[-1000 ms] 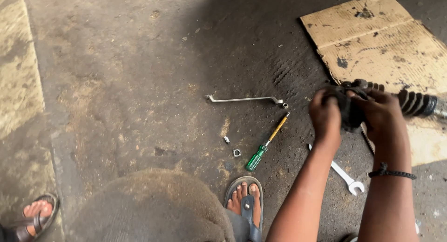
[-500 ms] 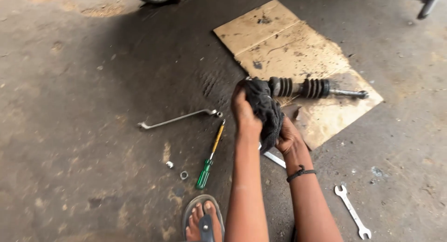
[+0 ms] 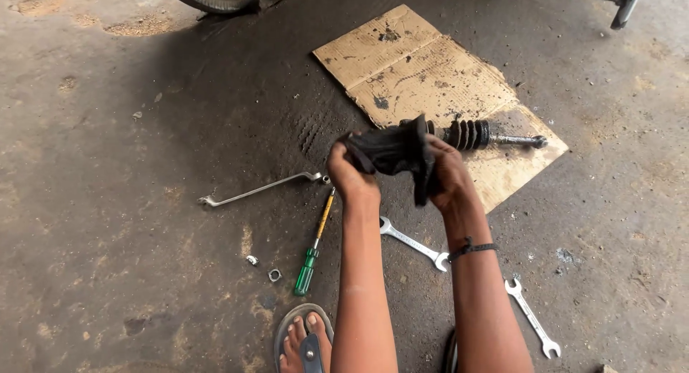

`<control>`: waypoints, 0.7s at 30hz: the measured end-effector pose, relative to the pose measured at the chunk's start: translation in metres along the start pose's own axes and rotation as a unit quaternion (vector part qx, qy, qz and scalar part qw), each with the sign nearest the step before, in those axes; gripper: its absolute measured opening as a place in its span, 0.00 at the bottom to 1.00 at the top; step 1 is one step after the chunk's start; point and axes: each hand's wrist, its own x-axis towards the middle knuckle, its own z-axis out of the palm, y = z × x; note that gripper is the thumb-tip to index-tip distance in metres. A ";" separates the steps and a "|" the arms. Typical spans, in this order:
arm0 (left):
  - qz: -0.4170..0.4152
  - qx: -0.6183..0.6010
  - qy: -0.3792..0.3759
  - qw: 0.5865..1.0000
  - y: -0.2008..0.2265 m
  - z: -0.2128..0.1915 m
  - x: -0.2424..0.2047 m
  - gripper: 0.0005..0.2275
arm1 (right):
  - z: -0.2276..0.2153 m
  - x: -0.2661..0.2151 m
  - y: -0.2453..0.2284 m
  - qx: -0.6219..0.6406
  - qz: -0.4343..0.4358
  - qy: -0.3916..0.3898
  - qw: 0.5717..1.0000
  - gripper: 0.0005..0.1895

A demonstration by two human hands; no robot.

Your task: Replacing or repairing a CV axle boot by cleaning components and assembling the boot onto the shaft.

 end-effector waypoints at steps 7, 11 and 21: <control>-0.026 -0.067 -0.018 0.997 -0.015 -0.008 0.002 0.13 | 0.005 -0.012 -0.019 0.097 -0.095 0.061 0.989 0.10; -0.081 -0.037 -0.030 0.996 -0.022 -0.003 0.006 0.08 | 0.018 -0.025 -0.031 0.071 -0.098 0.026 0.992 0.11; 0.168 0.250 0.042 0.953 -0.022 -0.005 -0.001 0.07 | 0.003 -0.021 -0.024 -0.092 -0.101 0.077 0.988 0.05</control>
